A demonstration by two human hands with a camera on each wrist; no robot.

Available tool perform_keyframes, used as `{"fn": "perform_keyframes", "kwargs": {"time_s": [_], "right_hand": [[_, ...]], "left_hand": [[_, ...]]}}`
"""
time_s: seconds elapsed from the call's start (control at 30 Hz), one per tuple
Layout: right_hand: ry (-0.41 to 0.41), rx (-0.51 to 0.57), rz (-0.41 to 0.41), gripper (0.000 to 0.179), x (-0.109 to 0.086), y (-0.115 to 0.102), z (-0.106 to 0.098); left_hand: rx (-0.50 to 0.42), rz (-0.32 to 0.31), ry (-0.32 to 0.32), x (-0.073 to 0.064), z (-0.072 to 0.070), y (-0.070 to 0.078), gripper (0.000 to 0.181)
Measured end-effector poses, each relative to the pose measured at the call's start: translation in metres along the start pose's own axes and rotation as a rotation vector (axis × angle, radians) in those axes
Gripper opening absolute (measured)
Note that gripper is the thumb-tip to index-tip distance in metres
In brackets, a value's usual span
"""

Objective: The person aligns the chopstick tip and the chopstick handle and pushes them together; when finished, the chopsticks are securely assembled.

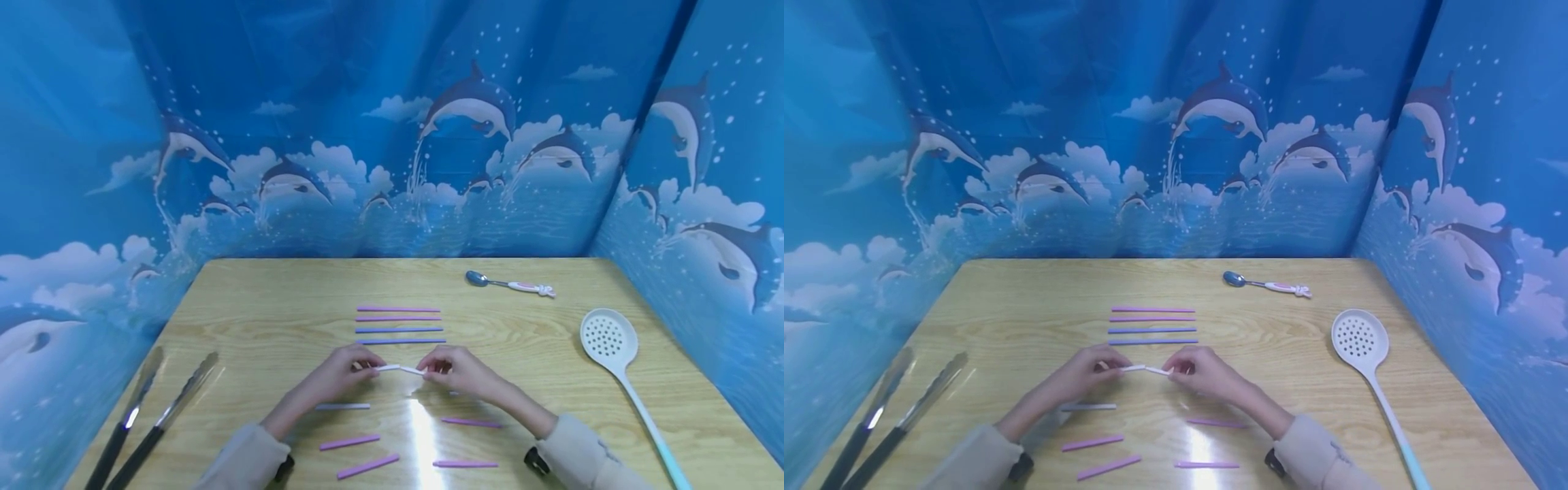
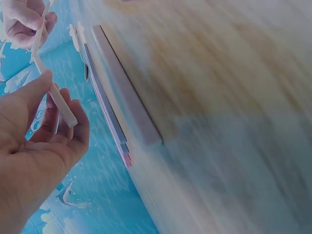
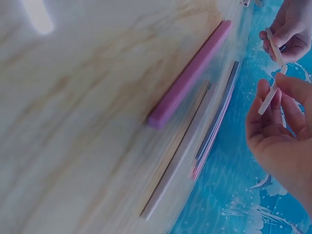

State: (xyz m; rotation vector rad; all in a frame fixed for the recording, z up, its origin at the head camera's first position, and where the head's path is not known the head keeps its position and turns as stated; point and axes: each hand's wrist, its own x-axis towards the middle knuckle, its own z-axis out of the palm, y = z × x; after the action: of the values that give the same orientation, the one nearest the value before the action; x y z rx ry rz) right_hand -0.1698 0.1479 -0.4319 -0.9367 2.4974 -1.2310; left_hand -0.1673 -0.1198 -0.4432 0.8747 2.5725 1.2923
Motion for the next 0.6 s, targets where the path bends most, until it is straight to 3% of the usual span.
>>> {"fn": "perform_keyframes", "kwargs": {"time_s": [0.27, 0.6], "right_hand": [[0.030, 0.011, -0.110, 0.014, -0.0026, 0.0003, -0.0003], [0.106, 0.005, 0.045, 0.014, -0.0027, -0.0008, 0.0022]], "left_hand": [[0.007, 0.014, 0.021, -0.0005, 0.0008, 0.0004, 0.015], [-0.019, 0.018, 0.017, 0.0009, 0.0018, 0.0035, 0.016]]}}
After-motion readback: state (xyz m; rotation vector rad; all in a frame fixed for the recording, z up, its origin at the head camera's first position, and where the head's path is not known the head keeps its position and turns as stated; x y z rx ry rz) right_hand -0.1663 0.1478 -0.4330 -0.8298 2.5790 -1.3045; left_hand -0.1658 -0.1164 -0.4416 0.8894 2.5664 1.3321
